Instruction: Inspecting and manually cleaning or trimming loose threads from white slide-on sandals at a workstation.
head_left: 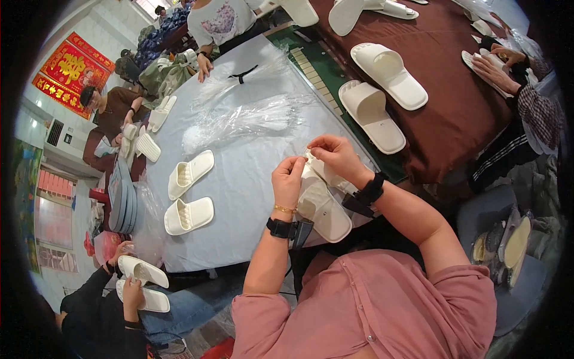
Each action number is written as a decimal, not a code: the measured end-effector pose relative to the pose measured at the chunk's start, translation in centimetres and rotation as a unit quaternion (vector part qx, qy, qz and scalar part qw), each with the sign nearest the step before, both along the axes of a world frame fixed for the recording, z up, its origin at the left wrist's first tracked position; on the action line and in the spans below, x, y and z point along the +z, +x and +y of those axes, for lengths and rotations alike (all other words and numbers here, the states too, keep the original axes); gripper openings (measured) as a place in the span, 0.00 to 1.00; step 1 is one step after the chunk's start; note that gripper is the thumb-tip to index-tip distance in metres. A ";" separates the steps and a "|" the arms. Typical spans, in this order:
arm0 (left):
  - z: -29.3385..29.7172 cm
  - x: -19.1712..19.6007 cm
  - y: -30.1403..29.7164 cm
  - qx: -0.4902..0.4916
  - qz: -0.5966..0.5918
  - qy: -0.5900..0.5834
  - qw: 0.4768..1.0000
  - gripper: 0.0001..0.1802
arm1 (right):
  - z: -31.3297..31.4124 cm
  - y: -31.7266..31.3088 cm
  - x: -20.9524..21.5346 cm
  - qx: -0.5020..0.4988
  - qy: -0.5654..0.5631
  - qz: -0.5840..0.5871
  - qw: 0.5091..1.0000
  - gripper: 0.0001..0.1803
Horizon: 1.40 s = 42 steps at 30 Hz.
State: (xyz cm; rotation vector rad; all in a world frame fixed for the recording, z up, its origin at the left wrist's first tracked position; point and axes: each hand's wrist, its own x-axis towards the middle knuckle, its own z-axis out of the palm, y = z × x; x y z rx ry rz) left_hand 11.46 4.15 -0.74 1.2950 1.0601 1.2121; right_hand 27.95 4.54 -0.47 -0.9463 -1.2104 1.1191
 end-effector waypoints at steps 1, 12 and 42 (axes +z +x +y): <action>0.0 0.0 -0.1 -0.004 0.010 -0.013 1.000 0.09 | 0.0 0.0 0.0 -0.002 0.002 -0.003 1.000 0.07; -0.2 0.4 0.3 0.002 0.022 0.006 1.000 0.09 | -0.3 -0.1 0.2 -0.003 -0.011 -0.032 0.999 0.07; 0.3 3.0 -1.6 -0.036 0.194 0.018 0.980 0.09 | 0.2 0.1 2.2 0.060 0.052 -0.249 0.965 0.08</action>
